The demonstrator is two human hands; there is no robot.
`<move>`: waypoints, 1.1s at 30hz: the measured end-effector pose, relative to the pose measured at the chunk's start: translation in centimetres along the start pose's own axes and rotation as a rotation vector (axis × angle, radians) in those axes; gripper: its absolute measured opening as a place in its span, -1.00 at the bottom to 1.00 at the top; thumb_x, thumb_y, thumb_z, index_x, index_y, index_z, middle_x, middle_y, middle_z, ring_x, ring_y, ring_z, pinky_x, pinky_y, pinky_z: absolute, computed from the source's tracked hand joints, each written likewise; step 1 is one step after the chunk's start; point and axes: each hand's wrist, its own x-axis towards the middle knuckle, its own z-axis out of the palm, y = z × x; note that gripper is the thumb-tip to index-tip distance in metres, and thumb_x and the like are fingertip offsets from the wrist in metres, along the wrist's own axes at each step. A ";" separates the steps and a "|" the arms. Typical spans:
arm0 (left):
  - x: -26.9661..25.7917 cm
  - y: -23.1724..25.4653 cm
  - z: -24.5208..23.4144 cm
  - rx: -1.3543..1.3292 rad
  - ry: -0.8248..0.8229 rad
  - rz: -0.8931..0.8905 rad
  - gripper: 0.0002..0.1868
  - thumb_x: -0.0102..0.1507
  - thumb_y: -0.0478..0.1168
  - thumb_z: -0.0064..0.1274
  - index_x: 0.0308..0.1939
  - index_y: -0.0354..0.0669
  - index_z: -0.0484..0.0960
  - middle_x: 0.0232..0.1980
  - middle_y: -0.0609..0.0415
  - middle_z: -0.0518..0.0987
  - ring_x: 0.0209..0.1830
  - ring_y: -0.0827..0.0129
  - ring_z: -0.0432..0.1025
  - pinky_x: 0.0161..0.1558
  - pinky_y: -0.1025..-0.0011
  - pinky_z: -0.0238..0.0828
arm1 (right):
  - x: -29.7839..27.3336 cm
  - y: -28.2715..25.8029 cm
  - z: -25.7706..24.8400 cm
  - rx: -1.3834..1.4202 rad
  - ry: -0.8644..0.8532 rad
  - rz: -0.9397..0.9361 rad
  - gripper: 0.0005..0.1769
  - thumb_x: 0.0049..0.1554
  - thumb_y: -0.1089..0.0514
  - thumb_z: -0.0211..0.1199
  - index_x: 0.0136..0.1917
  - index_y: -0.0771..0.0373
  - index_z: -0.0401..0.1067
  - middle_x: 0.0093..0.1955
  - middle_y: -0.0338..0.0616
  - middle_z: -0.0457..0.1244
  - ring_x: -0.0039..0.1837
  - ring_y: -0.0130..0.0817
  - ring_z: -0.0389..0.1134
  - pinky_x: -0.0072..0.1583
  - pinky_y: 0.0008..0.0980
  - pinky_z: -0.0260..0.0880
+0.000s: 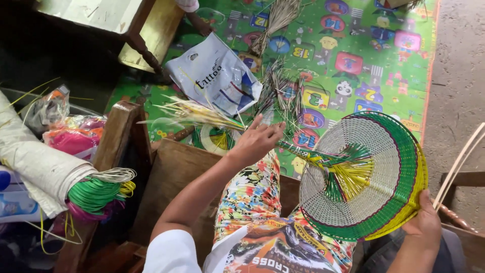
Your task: Weaving colored strands into a circular fan frame and trimming the excess material with a knife.
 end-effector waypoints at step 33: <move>-1.6 7.1 3.2 -1.757 -0.281 -0.619 -0.43 0.43 0.27 -0.10 -0.35 -0.15 0.47 -0.60 0.04 0.35 -0.77 0.43 0.20 -0.82 0.51 0.14 | -8.8 8.0 28.7 0.138 -0.490 0.199 -0.72 0.30 -0.12 0.21 0.08 0.10 0.43 0.02 0.06 0.44 0.08 -0.03 0.52 -0.09 -0.04 0.59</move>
